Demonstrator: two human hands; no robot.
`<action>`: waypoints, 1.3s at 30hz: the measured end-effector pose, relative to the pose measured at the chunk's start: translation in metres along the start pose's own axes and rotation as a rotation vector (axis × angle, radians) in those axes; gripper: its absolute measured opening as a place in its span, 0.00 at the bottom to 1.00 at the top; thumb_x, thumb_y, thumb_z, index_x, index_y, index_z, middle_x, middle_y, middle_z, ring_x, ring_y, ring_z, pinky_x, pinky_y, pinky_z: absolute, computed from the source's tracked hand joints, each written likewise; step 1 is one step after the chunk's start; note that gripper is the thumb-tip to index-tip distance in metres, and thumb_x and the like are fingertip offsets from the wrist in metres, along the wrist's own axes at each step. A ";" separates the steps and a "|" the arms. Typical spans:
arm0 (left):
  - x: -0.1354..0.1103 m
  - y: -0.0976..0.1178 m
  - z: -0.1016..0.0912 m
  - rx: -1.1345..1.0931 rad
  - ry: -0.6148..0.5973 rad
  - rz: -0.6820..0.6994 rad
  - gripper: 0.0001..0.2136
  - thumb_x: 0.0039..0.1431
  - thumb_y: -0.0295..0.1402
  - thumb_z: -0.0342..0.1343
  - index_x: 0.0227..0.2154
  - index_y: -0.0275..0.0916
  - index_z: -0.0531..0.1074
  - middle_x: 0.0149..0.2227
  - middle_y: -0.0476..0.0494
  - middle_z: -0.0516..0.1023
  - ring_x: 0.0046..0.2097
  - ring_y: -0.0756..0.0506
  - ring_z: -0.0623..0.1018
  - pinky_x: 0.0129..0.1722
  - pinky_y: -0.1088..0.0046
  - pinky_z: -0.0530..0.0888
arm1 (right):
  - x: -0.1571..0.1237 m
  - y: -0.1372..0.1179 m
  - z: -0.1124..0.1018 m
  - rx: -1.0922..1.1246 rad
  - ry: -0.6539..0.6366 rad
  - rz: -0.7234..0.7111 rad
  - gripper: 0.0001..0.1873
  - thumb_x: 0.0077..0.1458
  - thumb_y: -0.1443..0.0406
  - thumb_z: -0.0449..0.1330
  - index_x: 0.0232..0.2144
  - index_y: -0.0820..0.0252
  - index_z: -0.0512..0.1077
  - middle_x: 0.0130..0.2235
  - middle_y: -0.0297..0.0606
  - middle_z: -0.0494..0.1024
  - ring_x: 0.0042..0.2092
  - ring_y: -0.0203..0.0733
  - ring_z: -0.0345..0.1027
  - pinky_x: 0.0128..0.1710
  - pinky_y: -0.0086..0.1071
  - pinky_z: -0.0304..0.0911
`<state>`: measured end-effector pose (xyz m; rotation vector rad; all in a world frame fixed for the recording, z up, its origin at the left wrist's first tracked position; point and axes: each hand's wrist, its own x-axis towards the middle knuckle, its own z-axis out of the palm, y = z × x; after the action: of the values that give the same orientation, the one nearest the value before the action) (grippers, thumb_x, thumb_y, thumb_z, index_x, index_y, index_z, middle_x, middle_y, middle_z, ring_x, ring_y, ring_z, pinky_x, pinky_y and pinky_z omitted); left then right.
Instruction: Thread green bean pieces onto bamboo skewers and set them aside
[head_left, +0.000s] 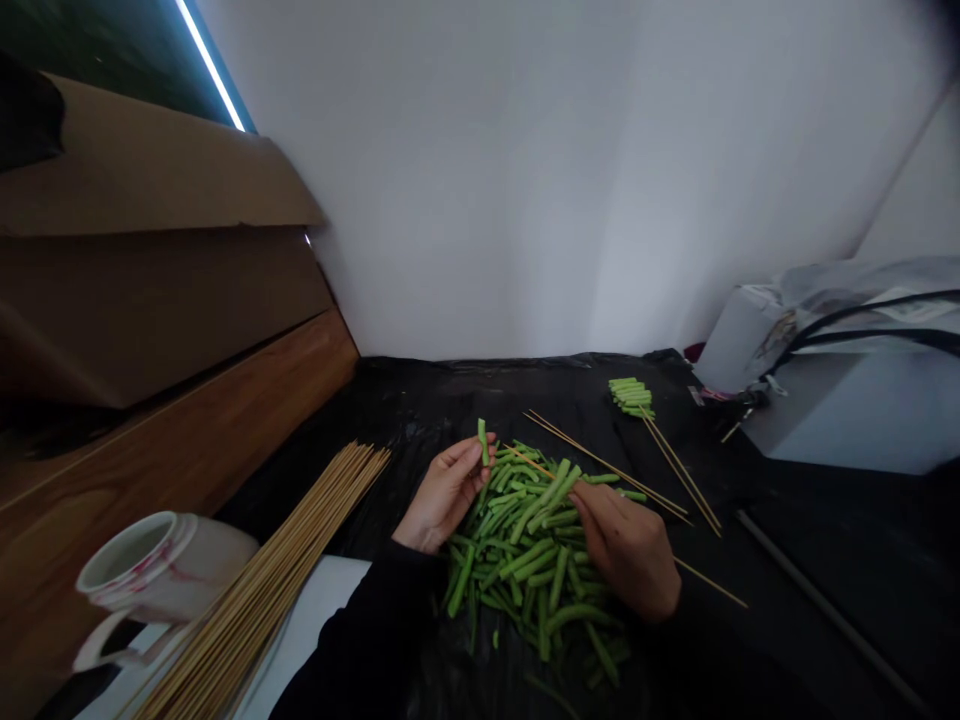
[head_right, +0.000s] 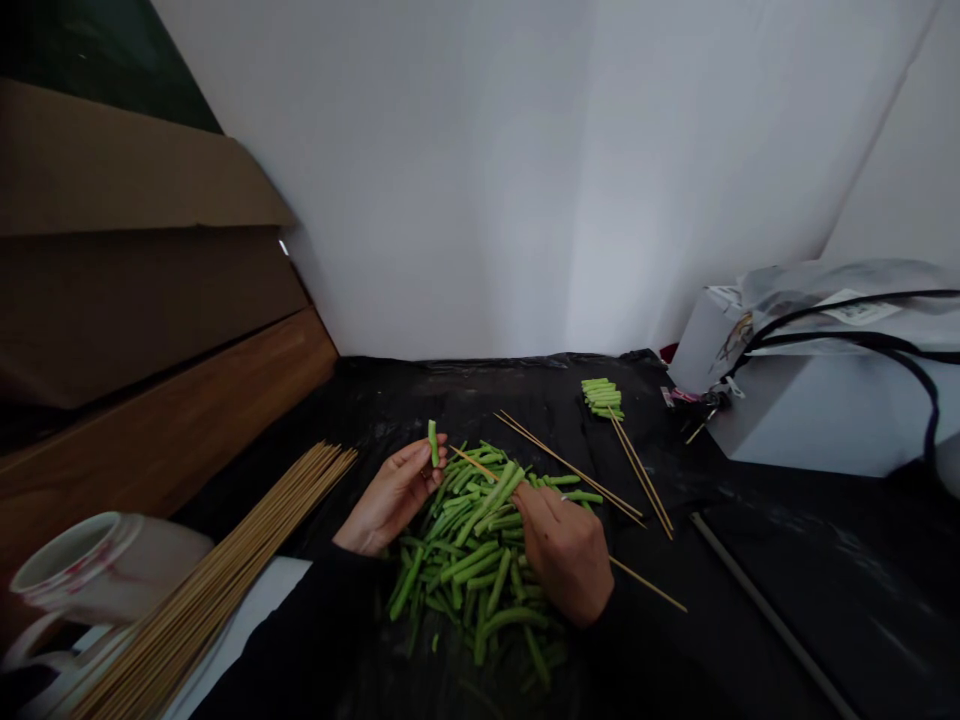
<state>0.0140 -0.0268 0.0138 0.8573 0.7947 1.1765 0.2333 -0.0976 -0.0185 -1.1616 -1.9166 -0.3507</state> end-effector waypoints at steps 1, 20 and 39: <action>-0.001 0.001 0.001 -0.059 -0.019 -0.031 0.15 0.46 0.35 0.68 0.37 0.35 0.81 0.32 0.43 0.79 0.32 0.52 0.73 0.32 0.79 0.69 | 0.000 0.000 0.000 -0.001 -0.001 -0.001 0.12 0.63 0.69 0.52 0.44 0.63 0.73 0.34 0.40 0.79 0.36 0.37 0.73 0.37 0.28 0.65; -0.007 0.000 0.009 -0.114 0.007 -0.024 0.11 0.42 0.28 0.70 0.32 0.35 0.80 0.28 0.47 0.79 0.31 0.54 0.75 0.31 0.81 0.70 | 0.000 -0.005 -0.001 -0.011 -0.017 -0.027 0.11 0.63 0.69 0.52 0.43 0.63 0.73 0.33 0.39 0.78 0.34 0.36 0.73 0.36 0.28 0.63; -0.006 -0.002 0.008 -0.110 0.029 0.003 0.12 0.40 0.28 0.72 0.31 0.34 0.81 0.28 0.46 0.80 0.30 0.54 0.74 0.30 0.81 0.69 | -0.001 -0.004 0.001 0.014 -0.032 -0.016 0.10 0.63 0.70 0.52 0.41 0.62 0.73 0.32 0.37 0.76 0.33 0.36 0.70 0.35 0.29 0.60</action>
<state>0.0207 -0.0343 0.0167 0.7522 0.7451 1.2268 0.2300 -0.0998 -0.0192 -1.1498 -1.9538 -0.3280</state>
